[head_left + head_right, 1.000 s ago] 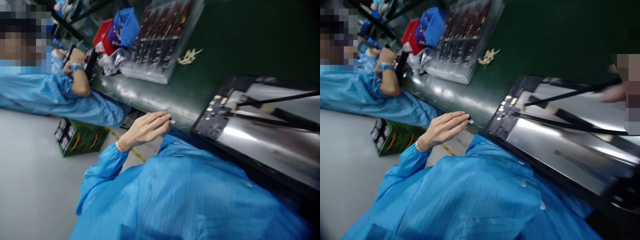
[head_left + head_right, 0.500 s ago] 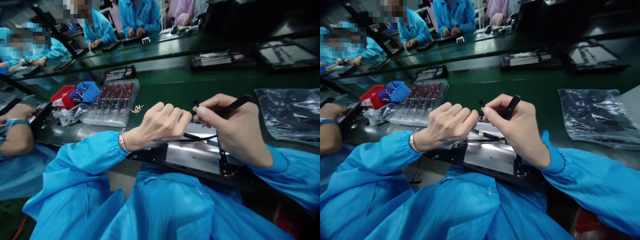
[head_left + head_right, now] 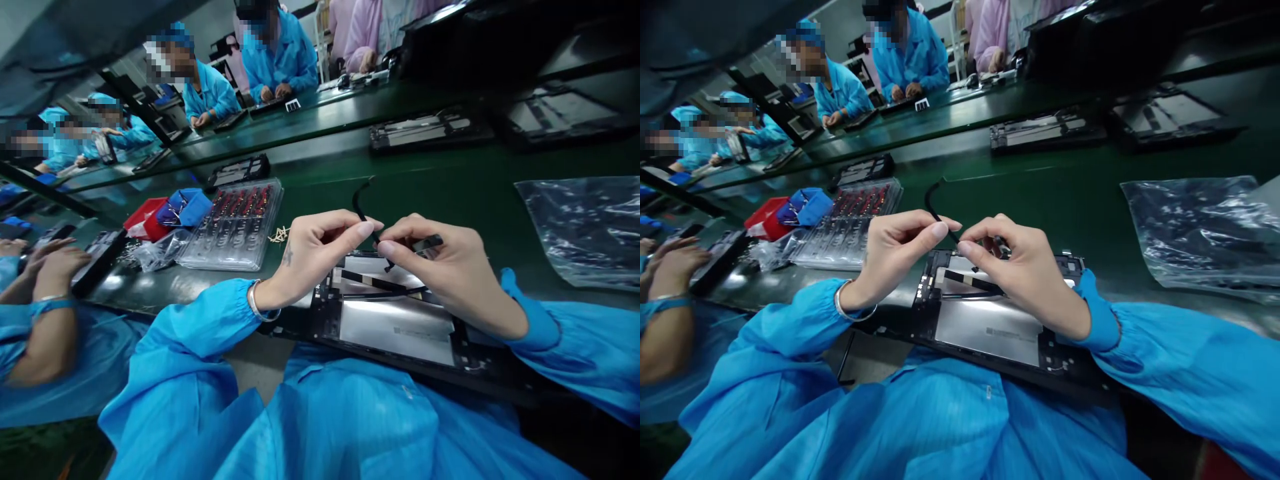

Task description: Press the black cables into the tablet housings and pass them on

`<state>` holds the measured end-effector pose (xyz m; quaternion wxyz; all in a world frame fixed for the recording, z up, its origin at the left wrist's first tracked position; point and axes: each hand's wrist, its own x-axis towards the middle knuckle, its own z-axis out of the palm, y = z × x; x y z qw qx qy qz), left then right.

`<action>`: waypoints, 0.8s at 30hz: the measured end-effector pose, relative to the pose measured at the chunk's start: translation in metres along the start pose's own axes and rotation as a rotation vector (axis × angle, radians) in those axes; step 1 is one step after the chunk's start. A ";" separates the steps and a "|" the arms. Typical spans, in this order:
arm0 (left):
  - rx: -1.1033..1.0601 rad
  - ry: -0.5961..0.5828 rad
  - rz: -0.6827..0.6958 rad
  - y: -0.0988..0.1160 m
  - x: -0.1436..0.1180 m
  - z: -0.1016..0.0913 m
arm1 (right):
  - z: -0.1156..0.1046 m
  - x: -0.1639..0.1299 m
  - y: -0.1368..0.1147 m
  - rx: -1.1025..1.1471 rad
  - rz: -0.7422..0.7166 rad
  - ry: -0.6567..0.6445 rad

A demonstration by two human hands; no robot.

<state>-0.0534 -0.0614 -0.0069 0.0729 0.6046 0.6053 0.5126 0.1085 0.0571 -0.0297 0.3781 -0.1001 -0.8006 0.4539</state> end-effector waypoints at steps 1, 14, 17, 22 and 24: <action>0.024 -0.008 0.017 -0.001 -0.002 -0.001 | -0.001 -0.001 0.000 -0.005 -0.009 0.017; 0.550 -0.352 0.112 -0.035 -0.012 -0.026 | -0.072 -0.005 0.026 -0.395 0.146 -0.381; 0.555 -0.387 0.156 -0.041 -0.009 -0.022 | -0.083 -0.008 0.033 -0.409 0.215 -0.470; 0.509 -0.459 0.199 -0.048 -0.006 -0.014 | -0.095 -0.013 0.039 -0.531 0.321 -0.538; 0.493 -0.489 0.235 -0.050 -0.003 -0.009 | -0.097 -0.013 0.041 -0.572 0.313 -0.537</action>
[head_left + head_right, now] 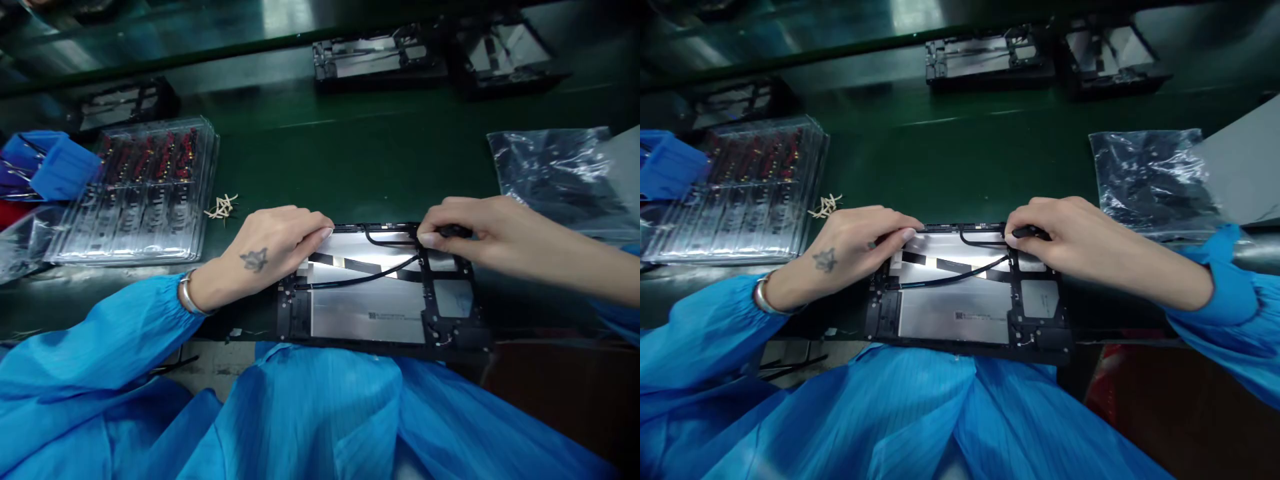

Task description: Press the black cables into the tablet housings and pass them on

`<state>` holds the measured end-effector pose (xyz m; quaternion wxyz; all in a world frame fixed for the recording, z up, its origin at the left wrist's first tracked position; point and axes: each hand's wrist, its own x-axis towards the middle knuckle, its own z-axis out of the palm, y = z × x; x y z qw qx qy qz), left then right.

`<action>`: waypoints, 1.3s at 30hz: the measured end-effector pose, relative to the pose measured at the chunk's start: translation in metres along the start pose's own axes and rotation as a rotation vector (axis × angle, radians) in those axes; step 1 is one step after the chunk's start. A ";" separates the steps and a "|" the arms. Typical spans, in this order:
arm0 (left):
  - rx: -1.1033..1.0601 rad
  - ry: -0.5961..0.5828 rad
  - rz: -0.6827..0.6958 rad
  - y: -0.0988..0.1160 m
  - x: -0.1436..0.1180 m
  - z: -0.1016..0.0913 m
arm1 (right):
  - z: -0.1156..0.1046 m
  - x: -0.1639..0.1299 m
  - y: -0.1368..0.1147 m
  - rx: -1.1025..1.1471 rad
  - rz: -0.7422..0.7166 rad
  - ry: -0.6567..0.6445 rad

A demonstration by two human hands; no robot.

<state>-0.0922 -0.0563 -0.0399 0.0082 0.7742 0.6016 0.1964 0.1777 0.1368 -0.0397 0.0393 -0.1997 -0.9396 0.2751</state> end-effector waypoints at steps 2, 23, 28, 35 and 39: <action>0.007 0.009 0.069 -0.002 0.005 0.005 | 0.000 0.001 0.001 -0.033 0.004 0.007; 0.004 -0.159 0.311 -0.002 0.024 0.033 | 0.000 0.013 0.002 -0.029 0.005 -0.021; 0.104 -0.185 0.355 0.001 0.027 0.028 | -0.003 0.014 -0.003 -0.089 0.025 -0.085; 0.314 -0.104 0.523 -0.003 0.027 0.026 | -0.005 0.011 -0.001 -0.026 0.030 -0.059; 0.352 0.000 0.606 -0.005 0.027 0.025 | -0.007 0.011 -0.005 0.026 0.091 -0.075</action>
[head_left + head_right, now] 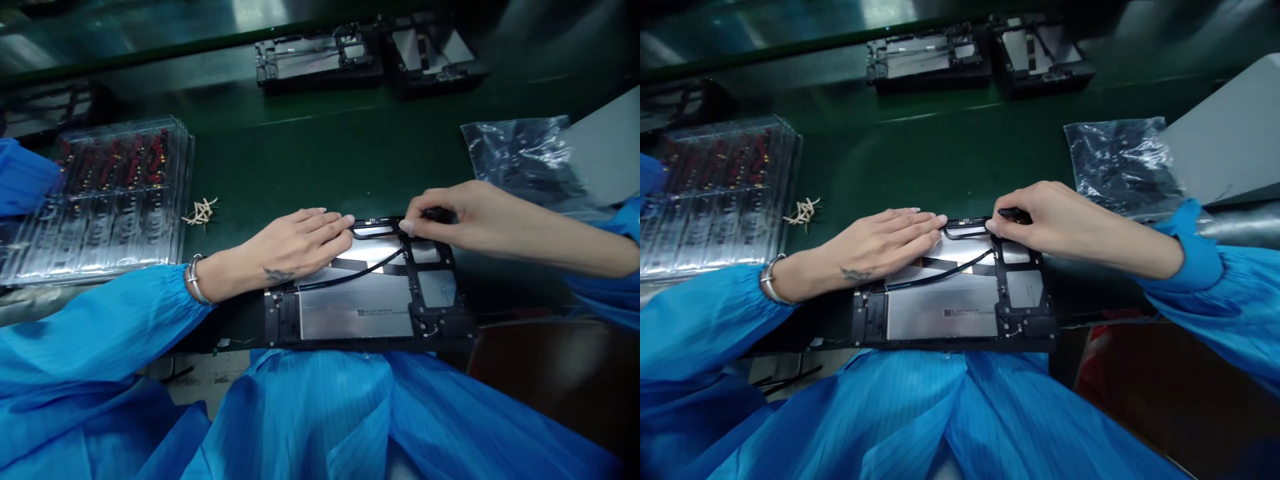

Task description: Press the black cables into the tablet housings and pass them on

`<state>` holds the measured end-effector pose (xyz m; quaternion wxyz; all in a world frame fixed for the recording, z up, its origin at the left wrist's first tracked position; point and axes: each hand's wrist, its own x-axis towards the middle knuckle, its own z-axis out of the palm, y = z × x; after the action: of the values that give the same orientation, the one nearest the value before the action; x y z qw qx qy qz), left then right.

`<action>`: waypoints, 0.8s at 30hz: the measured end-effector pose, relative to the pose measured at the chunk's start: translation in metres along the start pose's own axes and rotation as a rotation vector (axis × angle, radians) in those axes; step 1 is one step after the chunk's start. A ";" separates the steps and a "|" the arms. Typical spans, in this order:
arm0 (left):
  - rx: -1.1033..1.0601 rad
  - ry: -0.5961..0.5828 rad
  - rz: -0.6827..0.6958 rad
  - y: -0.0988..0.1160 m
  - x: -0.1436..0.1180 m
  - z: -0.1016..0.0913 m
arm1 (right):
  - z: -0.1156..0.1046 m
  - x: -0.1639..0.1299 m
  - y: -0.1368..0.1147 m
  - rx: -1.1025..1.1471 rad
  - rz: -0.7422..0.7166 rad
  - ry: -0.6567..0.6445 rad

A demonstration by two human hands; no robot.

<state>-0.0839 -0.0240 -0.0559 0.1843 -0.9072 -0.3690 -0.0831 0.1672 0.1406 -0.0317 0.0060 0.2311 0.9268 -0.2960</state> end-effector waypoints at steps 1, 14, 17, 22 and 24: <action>0.005 0.005 0.004 -0.001 0.000 -0.001 | 0.000 0.000 -0.002 -0.008 0.007 0.011; 0.034 -0.026 0.018 -0.001 0.001 -0.003 | 0.009 -0.004 -0.007 -0.225 -0.019 0.070; 0.054 -0.017 0.022 0.000 0.003 -0.004 | 0.008 -0.004 -0.009 -0.247 -0.013 0.060; 0.066 0.003 0.038 0.000 0.004 -0.002 | 0.009 -0.005 -0.009 -0.262 0.001 0.051; 0.063 0.003 0.038 0.001 0.005 -0.002 | 0.010 -0.005 -0.009 -0.266 -0.003 0.045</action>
<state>-0.0800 -0.0223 -0.0533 0.2150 -0.9077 -0.3536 -0.0694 0.1665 0.1266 -0.0342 0.0154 0.2336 0.9581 -0.1652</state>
